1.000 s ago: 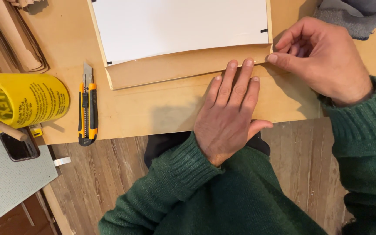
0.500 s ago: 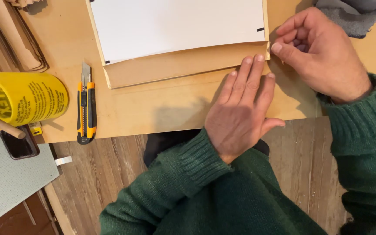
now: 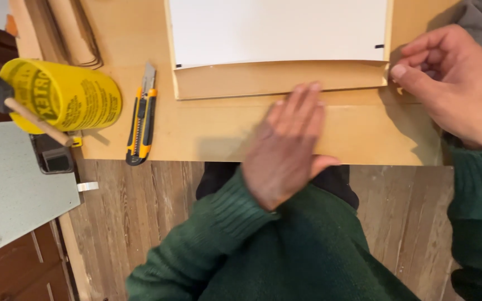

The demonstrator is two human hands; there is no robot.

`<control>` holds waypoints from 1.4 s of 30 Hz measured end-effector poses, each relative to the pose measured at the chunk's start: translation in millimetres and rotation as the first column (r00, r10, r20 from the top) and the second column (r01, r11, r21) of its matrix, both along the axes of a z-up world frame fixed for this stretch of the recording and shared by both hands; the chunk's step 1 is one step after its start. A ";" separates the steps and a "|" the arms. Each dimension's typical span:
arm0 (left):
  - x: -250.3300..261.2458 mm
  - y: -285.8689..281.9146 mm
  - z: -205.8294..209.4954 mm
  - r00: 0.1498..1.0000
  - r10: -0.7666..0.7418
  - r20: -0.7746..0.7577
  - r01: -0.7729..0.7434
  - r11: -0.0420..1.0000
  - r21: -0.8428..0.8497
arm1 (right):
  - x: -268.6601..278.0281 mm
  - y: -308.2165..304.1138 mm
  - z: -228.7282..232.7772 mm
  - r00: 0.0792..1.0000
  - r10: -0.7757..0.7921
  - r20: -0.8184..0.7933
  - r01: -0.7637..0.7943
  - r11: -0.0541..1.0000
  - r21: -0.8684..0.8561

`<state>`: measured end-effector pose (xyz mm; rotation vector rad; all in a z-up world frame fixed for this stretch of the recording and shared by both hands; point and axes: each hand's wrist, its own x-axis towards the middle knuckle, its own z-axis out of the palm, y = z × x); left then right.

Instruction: Applying and sealing the back of a picture frame with kraft paper tape and adhesive.

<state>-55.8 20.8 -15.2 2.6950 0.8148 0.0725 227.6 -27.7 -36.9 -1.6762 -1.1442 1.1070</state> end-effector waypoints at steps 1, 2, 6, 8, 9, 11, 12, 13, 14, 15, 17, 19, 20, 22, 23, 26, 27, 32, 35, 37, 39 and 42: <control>-16.0 4.5 -0.1 1.000 0.007 0.000 -0.007 1.000 0.003 | -3.3 3.3 4.6 1.000 0.007 0.000 -0.007 1.000 0.003; -31.9 8.6 -0.5 0.997 0.071 -0.032 -0.070 0.997 0.010 | -6.5 6.0 9.6 1.000 -0.005 0.015 0.005 1.000 -0.002; -96.4 20.9 3.8 0.959 0.279 -0.052 -0.277 0.960 0.050 | -6.7 5.9 5.2 0.994 -0.010 0.107 0.010 1.000 0.002; -119.5 27.7 14.9 0.935 0.351 -0.052 -0.346 0.934 0.090 | -13.2 12.4 20.6 0.989 -0.009 0.149 0.010 1.000 -0.004; -131.3 31.3 20.3 0.908 0.416 -0.054 -0.407 0.905 0.126 | -16.7 16.0 28.3 0.983 -0.014 0.186 0.017 1.000 -0.013; -148.8 35.4 31.9 0.898 0.434 0.074 -0.440 0.886 0.147 | 8.0 -11.5 -4.3 0.895 0.038 0.444 -0.048 0.999 0.011; -159.0 35.1 38.0 0.879 0.439 0.188 -0.468 0.869 0.159 | 19.8 -25.9 -21.4 0.751 0.077 0.656 -0.110 0.994 0.010; -160.8 38.4 40.1 0.873 0.448 0.191 -0.478 0.864 0.158 | -7.2 -13.5 5.9 0.748 0.084 0.658 -0.121 0.993 0.011; -162.7 41.4 42.4 0.840 0.484 0.245 -0.515 0.853 0.081 | -35.0 -3.9 33.6 0.673 0.105 0.732 -0.181 0.983 0.025; -164.2 44.5 45.1 0.801 0.521 0.296 -0.546 0.838 0.001 | -62.5 5.5 61.6 0.590 0.119 0.799 -0.242 0.970 0.034; -168.8 47.9 37.5 0.771 0.535 0.346 -0.557 0.829 -0.043 | -70.7 12.2 63.7 0.498 0.143 0.855 -0.308 0.951 0.020; -169.5 53.2 36.2 0.736 0.553 0.390 -0.566 0.819 -0.094 | -82.3 23.1 70.0 0.398 0.167 0.902 -0.372 0.928 -0.008; -168.4 55.5 39.3 0.727 0.545 0.418 -0.555 0.825 -0.109 | -90.1 29.3 74.8 0.358 0.181 0.916 -0.368 0.929 -0.040; -166.2 60.6 39.9 0.713 0.538 0.449 -0.547 0.828 -0.123 | -99.7 35.9 75.1 0.314 0.194 0.930 -0.367 0.928 -0.069; -165.1 63.5 37.5 0.697 0.559 0.448 -0.577 0.809 -0.113 | -101.3 36.5 70.7 0.295 0.208 0.933 -0.388 0.918 -0.082; -165.2 75.8 32.6 0.688 0.574 0.444 -0.597 0.796 -0.102 | -119.2 49.2 70.6 0.229 0.247 0.942 -0.410 0.902 -0.137; -165.7 79.2 31.1 0.701 0.562 0.438 -0.583 0.806 -0.102 | -127.2 54.0 72.5 0.184 0.271 0.945 -0.403 0.897 -0.179; -167.0 92.0 22.9 0.760 0.475 0.444 -0.524 0.852 -0.014 | -147.2 74.5 55.1 0.154 0.395 0.906 -0.436 0.850 -0.296; -163.8 100.5 19.3 0.775 0.550 0.312 -0.550 0.829 -0.095 | -174.0 92.1 55.4 0.201 0.415 0.888 -0.501 0.822 -0.271; -162.5 105.2 16.5 0.770 0.603 0.210 -0.566 0.797 -0.212 | -195.1 107.7 59.2 0.218 0.421 0.880 -0.524 0.812 -0.258; -162.9 105.1 13.2 0.775 0.584 0.241 -0.552 0.812 -0.189 | -213.3 120.4 59.1 0.315 0.422 0.850 -0.606 0.779 -0.162; -161.2 107.2 11.9 0.779 0.594 0.199 -0.568 0.804 -0.177 | -246.5 136.4 61.2 0.417 0.357 0.836 -0.657 0.753 0.006</control>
